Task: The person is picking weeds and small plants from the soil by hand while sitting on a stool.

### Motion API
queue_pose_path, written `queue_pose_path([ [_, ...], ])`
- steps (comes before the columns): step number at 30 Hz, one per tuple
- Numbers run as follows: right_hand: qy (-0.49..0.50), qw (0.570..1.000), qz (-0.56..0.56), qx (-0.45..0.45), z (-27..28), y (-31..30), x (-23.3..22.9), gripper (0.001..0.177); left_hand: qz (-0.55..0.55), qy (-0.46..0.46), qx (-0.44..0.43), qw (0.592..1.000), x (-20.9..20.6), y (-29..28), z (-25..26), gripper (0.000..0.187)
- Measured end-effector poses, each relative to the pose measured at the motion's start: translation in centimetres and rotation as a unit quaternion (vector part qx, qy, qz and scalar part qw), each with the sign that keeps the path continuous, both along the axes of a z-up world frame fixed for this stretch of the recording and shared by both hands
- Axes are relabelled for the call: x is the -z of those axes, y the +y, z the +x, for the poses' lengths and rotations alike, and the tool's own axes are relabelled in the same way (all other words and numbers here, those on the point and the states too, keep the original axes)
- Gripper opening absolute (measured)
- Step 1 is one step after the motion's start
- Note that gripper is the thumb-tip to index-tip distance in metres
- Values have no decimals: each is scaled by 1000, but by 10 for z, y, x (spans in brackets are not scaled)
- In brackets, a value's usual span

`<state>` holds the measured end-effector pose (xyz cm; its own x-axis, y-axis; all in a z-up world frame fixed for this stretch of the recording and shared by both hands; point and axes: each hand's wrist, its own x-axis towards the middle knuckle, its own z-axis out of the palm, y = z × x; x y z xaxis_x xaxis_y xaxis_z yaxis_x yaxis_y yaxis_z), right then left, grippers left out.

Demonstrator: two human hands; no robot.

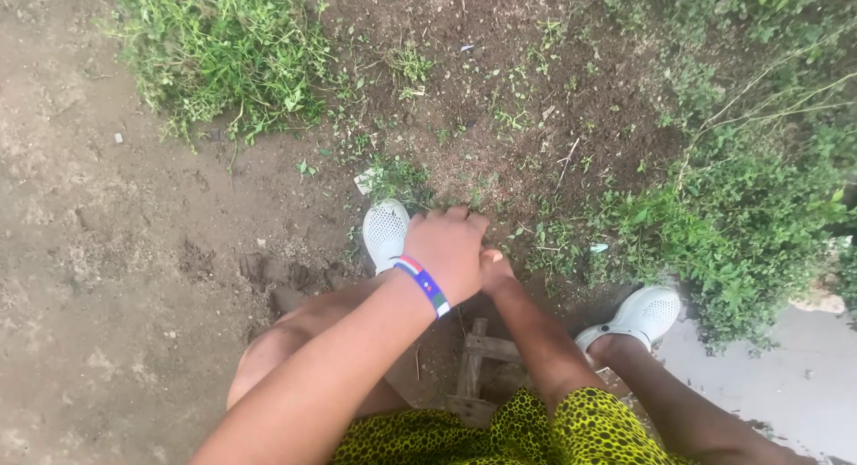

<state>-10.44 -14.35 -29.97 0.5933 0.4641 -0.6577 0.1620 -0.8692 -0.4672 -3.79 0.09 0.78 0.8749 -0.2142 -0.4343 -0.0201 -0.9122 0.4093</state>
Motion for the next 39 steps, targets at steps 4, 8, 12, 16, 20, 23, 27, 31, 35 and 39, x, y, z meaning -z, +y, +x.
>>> queue_pose_path([
  [4,6,998,61,29,14,23,-16,66,-2,5,4,1000,-2,1,-10,37],
  [8,-29,999,13,18,-1,14,21,63,-7,-8,-6,1000,2,6,-16,39],
  [12,-75,994,-30,78,-11,3,46,51,-7,3,7,1000,-3,4,-16,40],
  [16,-45,965,-77,247,-1,6,45,49,1,7,21,1000,-7,-1,-16,41],
  [20,17,967,-115,225,15,17,59,49,13,15,26,999,-5,1,-17,40],
  [23,27,971,-138,195,21,23,73,45,11,13,4,1000,-3,8,-16,40],
  [27,24,970,-165,178,17,21,82,41,11,25,-13,1000,-3,13,-12,38],
  [31,-41,971,-159,172,14,12,79,39,3,4,-15,1000,-1,15,-9,42],
  [35,-52,975,-147,161,11,6,95,35,13,20,-20,999,0,15,-7,41],
  [39,-16,984,-116,138,19,0,80,32,15,24,-19,999,1,12,-8,42],
])
